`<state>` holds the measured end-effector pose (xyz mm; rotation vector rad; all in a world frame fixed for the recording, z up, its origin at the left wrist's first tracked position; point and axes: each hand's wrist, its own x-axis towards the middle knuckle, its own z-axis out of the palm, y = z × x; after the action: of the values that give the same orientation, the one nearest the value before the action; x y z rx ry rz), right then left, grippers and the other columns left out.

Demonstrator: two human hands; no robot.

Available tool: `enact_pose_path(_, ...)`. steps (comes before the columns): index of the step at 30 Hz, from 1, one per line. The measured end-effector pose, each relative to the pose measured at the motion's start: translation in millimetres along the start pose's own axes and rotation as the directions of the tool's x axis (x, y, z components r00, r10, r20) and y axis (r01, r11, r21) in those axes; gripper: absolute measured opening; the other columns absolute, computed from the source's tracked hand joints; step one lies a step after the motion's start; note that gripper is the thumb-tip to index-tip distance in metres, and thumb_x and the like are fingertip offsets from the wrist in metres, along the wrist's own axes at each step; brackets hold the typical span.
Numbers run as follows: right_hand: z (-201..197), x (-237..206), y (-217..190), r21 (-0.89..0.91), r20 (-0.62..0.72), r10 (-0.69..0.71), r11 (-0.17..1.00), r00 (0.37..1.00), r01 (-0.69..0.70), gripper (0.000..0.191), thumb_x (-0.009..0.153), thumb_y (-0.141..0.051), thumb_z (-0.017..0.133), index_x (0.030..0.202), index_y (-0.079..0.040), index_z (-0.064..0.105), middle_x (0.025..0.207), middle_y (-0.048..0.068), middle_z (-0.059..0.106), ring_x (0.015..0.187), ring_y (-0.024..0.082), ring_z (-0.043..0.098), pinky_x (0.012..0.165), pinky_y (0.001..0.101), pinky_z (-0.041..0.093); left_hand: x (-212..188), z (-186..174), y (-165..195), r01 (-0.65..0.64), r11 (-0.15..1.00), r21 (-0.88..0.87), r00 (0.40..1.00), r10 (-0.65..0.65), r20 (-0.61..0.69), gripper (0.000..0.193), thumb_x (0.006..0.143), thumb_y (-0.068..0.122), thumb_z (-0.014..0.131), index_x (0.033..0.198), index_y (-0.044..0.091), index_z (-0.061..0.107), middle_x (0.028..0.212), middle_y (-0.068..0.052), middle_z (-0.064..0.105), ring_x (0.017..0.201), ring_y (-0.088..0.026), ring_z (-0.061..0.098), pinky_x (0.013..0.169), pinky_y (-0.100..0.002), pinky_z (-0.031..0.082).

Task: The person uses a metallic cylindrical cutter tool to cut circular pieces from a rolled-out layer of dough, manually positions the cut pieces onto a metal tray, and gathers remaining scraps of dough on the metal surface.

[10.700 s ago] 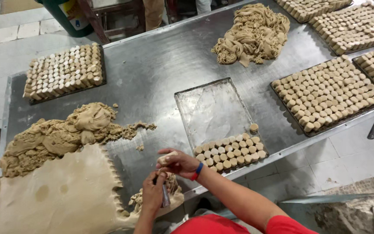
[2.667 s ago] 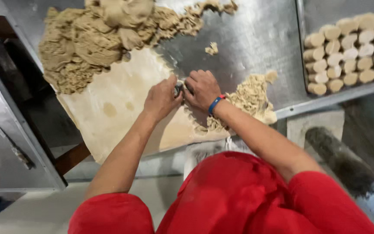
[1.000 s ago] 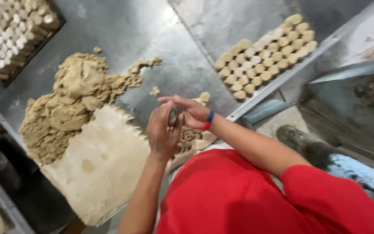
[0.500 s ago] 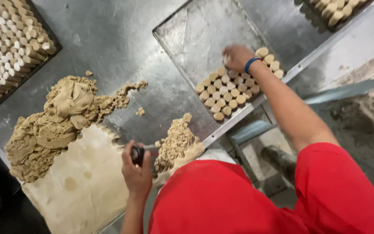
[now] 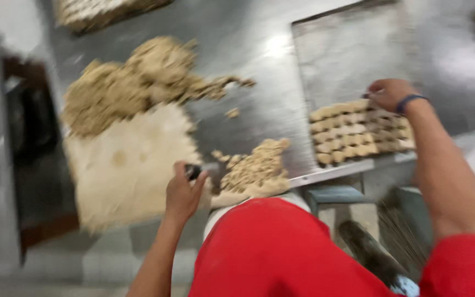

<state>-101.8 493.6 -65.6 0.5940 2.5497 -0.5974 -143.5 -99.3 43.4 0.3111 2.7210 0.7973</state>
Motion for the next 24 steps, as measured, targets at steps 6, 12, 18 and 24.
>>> enact_pose_path(6,62.1,20.0,-139.7,0.277,-0.26,-0.364,0.86,0.895,0.43,0.038,0.092,-0.028,0.069,0.124,-0.009,0.072,0.125,0.018,0.07,0.115,0.035,0.067,0.101,0.0445,0.053,69.2,-43.2,-46.6,0.048,0.93,0.365,0.994,-0.08,0.074,0.056,0.086,0.044,0.074,0.113,0.004,0.045,0.084,-0.024,0.07,0.079,-0.048,0.067,0.071,-0.059,0.052)
enact_pose_path(12,158.5,25.3,-308.5,0.277,-0.415,-0.469,0.751,0.78,0.599,0.051,0.08,-0.021,0.078,0.125,-0.003,0.062,0.121,0.024,0.057,0.116,0.041,0.054,0.103,0.0483,0.046,140.0,-49.2,-49.3,-0.181,0.892,0.413,0.975,0.108,0.195,0.036,0.089,0.036,0.072,0.105,0.008,0.056,0.086,-0.02,0.071,0.083,-0.042,0.069,0.074,-0.054,0.053)
enact_pose_path(18,208.1,13.5,-387.5,0.255,-0.461,-0.522,0.696,0.717,0.671,0.048,0.08,-0.02,0.076,0.125,-0.008,0.063,0.121,0.016,0.058,0.116,0.037,0.055,0.099,0.0473,0.046,178.9,-29.1,-56.2,-0.412,0.821,0.396,0.894,0.281,0.348,0.036,0.085,0.027,0.076,0.107,0.006,0.055,0.086,-0.02,0.07,0.085,-0.041,0.069,0.075,-0.052,0.054)
enact_pose_path(24,219.3,22.2,-407.9,0.152,-0.49,-0.544,0.716,0.681,0.681,0.035,0.078,-0.026,0.076,0.108,-0.011,0.069,0.11,0.014,0.06,0.104,0.034,0.057,0.087,0.0459,0.044,206.1,-6.1,-85.2,-0.387,0.88,0.274,0.882,0.268,0.387,0.04,0.079,0.023,0.077,0.107,0.005,0.055,0.084,-0.023,0.067,0.084,-0.046,0.067,0.074,-0.054,0.052)
